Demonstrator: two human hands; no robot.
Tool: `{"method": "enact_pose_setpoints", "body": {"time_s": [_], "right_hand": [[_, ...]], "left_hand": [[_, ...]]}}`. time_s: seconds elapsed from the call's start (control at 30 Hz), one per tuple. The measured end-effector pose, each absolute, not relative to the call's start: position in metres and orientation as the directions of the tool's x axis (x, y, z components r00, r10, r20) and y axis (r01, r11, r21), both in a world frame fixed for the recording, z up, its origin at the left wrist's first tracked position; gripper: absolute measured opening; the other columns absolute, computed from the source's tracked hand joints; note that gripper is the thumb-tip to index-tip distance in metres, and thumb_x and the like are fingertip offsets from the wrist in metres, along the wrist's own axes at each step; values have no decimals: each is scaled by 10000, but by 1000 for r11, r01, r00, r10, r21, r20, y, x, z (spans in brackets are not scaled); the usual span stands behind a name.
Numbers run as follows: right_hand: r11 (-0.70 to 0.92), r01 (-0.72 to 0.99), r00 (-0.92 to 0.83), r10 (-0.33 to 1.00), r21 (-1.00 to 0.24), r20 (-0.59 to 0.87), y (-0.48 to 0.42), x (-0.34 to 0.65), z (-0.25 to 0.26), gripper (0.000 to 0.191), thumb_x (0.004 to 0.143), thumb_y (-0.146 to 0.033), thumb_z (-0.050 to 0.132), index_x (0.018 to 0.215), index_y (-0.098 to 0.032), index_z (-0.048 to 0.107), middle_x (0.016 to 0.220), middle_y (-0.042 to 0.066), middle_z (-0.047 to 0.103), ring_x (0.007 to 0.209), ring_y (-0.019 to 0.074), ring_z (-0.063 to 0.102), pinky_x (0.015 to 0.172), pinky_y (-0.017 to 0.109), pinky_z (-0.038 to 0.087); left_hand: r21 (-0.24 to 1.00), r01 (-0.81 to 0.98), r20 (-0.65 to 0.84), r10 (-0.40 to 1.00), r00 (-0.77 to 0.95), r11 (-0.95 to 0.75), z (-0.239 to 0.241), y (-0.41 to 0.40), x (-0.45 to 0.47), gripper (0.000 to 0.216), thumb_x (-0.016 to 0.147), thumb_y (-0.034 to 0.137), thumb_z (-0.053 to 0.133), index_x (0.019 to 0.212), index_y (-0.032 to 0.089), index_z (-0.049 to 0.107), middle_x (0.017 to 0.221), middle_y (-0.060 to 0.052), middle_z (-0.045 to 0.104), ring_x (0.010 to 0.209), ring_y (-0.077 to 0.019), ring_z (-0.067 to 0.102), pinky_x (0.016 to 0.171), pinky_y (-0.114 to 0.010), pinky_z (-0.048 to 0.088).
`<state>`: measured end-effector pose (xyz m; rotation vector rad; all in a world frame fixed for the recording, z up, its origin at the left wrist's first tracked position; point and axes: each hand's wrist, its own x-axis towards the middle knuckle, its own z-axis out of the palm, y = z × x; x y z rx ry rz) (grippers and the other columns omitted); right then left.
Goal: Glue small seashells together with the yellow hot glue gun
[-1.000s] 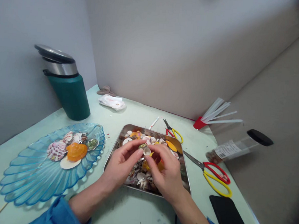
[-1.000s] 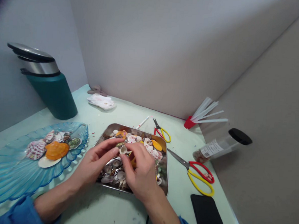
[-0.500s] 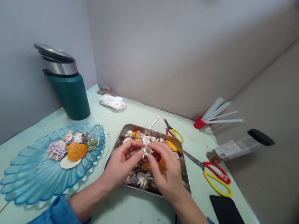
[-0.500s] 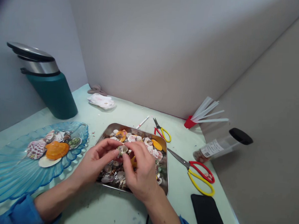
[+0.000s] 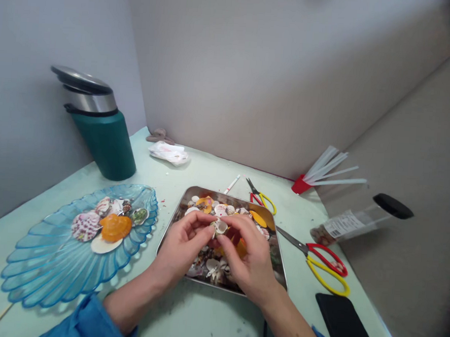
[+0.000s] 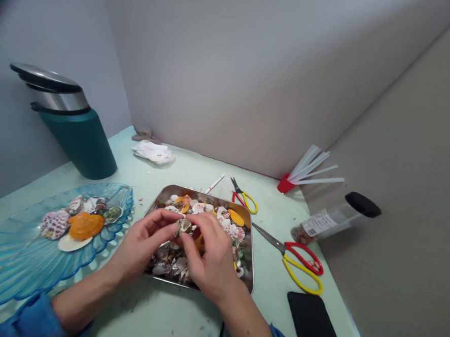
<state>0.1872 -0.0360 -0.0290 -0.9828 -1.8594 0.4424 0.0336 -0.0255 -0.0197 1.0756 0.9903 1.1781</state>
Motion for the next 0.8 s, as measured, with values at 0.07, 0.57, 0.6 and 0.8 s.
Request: {"method": "enact_pose_setpoints", "body": {"time_s": [0.07,0.57,0.6,0.8], "right_hand": [[595,437,-194,794,-674,576,-36,187,-28,255,873,-112,563,1110,-206,574,992,61,597,787,168,572,694,315,484],[568,454,-159,810,-686,565,-37,190,-26,216,884,-161,541,1086,-216,591,930,49,604,802,187,580,673,315,464],[569,458,-158,808,-683,568,-37,190,-26,215,883,-162,544,1085,-217,594,927,48,605,802,189,581,674,317,464],[588,454,-147,790,-669,595,-35,190,-27,213,872,-143,565,1072,-209,598,926,46,610,808,185,584,692,317,470]], "left_hand": [[973,-221,-37,987,157,71,-20,-26,33,201,756,313,703,879,160,661,801,-9,675,711,-138,623,694,-255,522],[971,-238,59,974,219,-6,-29,-27,33,263,737,246,736,991,198,683,1031,-63,708,976,-221,638,845,-316,510],[971,-238,53,976,213,-1,-30,-27,33,263,733,247,739,987,197,686,1031,-64,712,978,-224,641,844,-319,510],[969,-246,52,977,207,0,-31,-26,33,261,727,235,747,978,192,691,1027,-64,724,1000,-227,645,861,-324,507]]}}
